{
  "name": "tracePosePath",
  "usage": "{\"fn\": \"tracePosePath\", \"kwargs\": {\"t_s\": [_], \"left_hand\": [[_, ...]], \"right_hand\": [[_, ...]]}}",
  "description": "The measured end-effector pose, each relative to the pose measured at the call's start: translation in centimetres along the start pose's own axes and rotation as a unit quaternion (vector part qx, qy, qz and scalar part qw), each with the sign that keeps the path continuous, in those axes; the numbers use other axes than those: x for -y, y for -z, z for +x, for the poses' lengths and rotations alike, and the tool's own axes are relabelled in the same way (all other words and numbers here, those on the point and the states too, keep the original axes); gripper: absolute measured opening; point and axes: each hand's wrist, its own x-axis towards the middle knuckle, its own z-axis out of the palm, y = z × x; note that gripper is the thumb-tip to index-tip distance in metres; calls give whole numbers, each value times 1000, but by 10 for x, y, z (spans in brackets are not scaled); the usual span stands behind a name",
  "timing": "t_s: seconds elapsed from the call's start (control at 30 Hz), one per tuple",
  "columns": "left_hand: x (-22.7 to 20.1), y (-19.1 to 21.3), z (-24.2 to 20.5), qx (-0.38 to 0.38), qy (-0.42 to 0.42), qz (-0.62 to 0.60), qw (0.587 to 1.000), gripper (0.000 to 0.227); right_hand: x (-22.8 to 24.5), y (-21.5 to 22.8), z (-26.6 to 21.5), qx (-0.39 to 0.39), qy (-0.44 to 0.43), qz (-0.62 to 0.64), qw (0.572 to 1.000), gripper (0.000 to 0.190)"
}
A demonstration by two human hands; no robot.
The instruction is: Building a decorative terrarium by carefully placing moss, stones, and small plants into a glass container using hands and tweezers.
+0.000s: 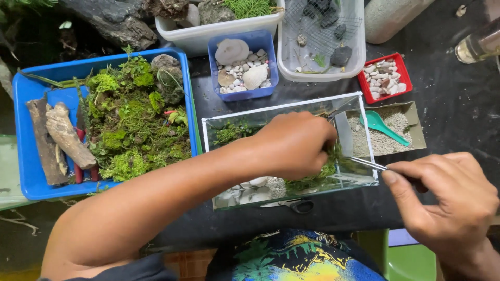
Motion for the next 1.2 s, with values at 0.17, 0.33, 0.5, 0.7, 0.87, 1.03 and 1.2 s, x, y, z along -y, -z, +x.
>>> {"fn": "tracePosePath", "kwargs": {"t_s": [0.17, 0.33, 0.5, 0.7, 0.87, 1.03, 1.2], "left_hand": [[-17, -13, 21, 73, -23, 149, 986, 8], [-22, -27, 44, 74, -47, 195, 977, 17], [-17, -42, 57, 34, -74, 232, 969, 14], [-17, -13, 33, 15, -92, 208, 974, 16], [-14, 11, -1, 87, -66, 186, 976, 17], [-10, -7, 2, 263, 10, 155, 952, 18], [-9, -24, 22, 289, -11, 195, 937, 18]], "right_hand": [[-4, 9, 2, 47, 44, -50, 997, 8], [-6, 22, 8, 61, 65, -46, 995, 5], [-13, 32, 11, 88, 69, -61, 992, 11], [-29, 26, -7, 50, 22, -16, 998, 10], [-30, 24, -10, 45, -30, -5, 999, 11], [-27, 21, 5, 49, -3, -13, 999, 12], [-22, 24, 17, 74, 57, -27, 995, 13]]}}
